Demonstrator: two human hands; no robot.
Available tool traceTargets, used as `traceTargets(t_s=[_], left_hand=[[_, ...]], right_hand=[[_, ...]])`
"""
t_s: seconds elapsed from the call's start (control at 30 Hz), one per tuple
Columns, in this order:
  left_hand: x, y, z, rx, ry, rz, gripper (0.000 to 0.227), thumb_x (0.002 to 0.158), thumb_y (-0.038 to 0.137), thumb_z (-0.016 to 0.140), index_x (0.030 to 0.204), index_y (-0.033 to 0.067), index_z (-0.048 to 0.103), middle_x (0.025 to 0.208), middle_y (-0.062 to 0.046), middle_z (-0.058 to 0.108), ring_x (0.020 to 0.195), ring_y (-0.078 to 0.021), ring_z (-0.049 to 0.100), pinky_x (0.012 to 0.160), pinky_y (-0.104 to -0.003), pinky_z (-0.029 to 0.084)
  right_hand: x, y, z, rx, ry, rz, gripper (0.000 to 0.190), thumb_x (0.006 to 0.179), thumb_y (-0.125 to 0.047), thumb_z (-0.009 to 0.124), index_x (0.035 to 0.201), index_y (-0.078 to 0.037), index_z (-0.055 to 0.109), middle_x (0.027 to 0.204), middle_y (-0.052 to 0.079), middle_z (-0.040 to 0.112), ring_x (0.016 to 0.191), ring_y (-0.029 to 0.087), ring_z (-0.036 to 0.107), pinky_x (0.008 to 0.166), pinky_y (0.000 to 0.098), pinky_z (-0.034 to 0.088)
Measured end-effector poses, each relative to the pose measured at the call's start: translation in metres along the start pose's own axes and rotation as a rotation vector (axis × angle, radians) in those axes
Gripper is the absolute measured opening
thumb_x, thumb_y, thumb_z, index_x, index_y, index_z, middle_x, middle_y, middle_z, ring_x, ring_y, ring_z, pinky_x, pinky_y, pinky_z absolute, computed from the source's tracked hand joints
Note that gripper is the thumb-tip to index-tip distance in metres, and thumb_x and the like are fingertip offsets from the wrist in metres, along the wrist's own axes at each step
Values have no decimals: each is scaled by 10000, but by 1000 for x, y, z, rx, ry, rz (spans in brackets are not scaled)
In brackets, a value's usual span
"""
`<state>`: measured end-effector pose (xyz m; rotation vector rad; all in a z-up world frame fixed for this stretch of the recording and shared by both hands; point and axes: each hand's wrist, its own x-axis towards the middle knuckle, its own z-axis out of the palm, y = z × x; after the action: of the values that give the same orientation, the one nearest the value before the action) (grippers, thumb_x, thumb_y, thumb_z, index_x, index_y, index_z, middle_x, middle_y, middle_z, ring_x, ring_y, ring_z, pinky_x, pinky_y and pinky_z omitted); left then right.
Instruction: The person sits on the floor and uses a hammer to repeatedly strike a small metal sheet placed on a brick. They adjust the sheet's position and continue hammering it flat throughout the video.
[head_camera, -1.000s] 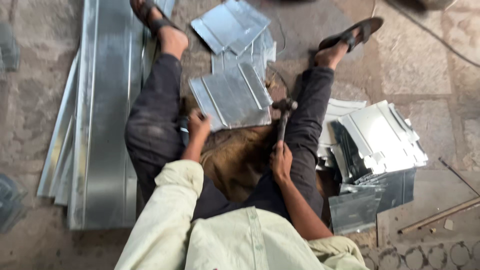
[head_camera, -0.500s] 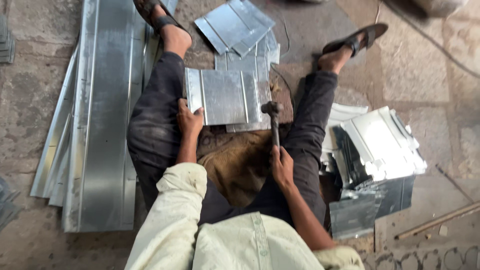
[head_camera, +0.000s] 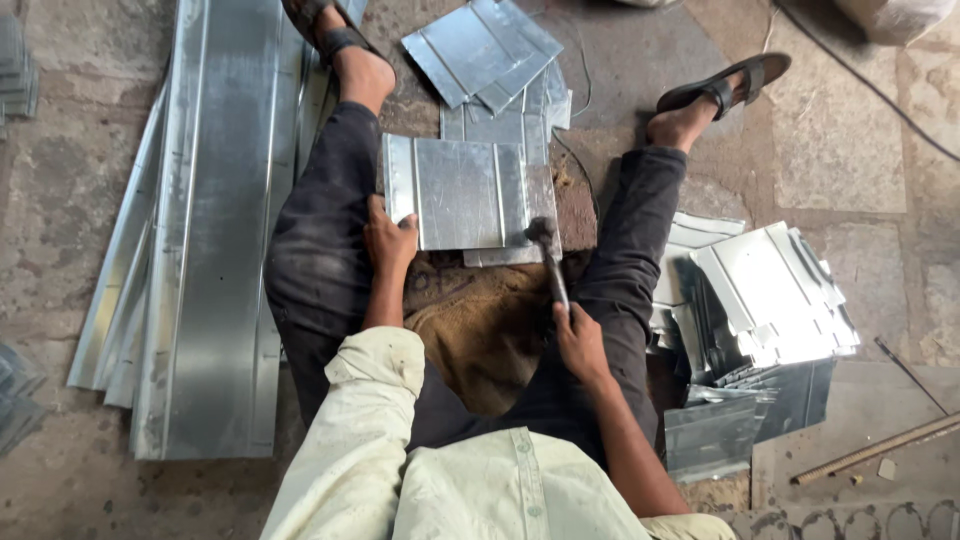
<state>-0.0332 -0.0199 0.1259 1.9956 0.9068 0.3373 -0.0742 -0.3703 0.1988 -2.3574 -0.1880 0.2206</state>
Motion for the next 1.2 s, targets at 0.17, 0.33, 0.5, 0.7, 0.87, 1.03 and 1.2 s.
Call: traceTargets(t_s=[0.17,0.33,0.5,0.7,0.87,1.03,1.2], left_hand=[[10,-11,14,47,236,338,585,737,118,855,1207,5,526,1045,-337,693,922,-564,633,745,-593,509],[5,0,-3,-4,-9,-5,512,841,190,817,1223,50,506,1062,-292,703,1004,-498,679,775,-560,534],[5,-5,1,9,7,70,509,867,187,800,1258,44,508,1073,-296,716,1027,-499,684,820,-552,538],[2,-6,-1,86,-51,5,632,901,213,793,1395,23,447,1180,-342,654,1068,-523,637,819,-557,531],[-3,4,-9,8,-85,-49,618,893,235,754,1402,50,457,1200,-314,688,1118,-482,681,889,-534,553],[-6,4,-12,79,-93,-50,580,920,243,768,1381,59,468,1193,-334,662,1103,-523,642,870,-565,524],[-13,-5,-10,85,-67,-3,600,867,227,791,1355,70,481,1194,-327,663,1103,-528,632,876,-567,516]], right_hand=[[0,-48,-46,294,114,-8,379,1079,-333,532,906,-2,597,634,73,556,530,144,510,487,343,407],[9,-54,-30,418,218,-126,356,1095,-321,487,918,-21,555,627,39,524,521,127,487,498,316,365],[36,-18,-9,-35,61,-149,326,1117,-307,559,968,-27,636,723,41,575,636,118,545,575,294,447],[28,-20,-21,449,221,-20,436,1160,-336,453,911,7,551,685,135,498,569,156,459,553,349,364],[49,16,-5,-27,123,-159,389,1118,-336,549,931,1,601,668,175,572,612,93,460,544,345,396],[44,0,-17,173,218,-38,402,1120,-320,507,894,1,589,666,188,576,553,289,551,539,394,423],[52,5,2,111,219,-132,348,1092,-294,499,974,20,590,713,220,577,570,319,563,534,422,396]])
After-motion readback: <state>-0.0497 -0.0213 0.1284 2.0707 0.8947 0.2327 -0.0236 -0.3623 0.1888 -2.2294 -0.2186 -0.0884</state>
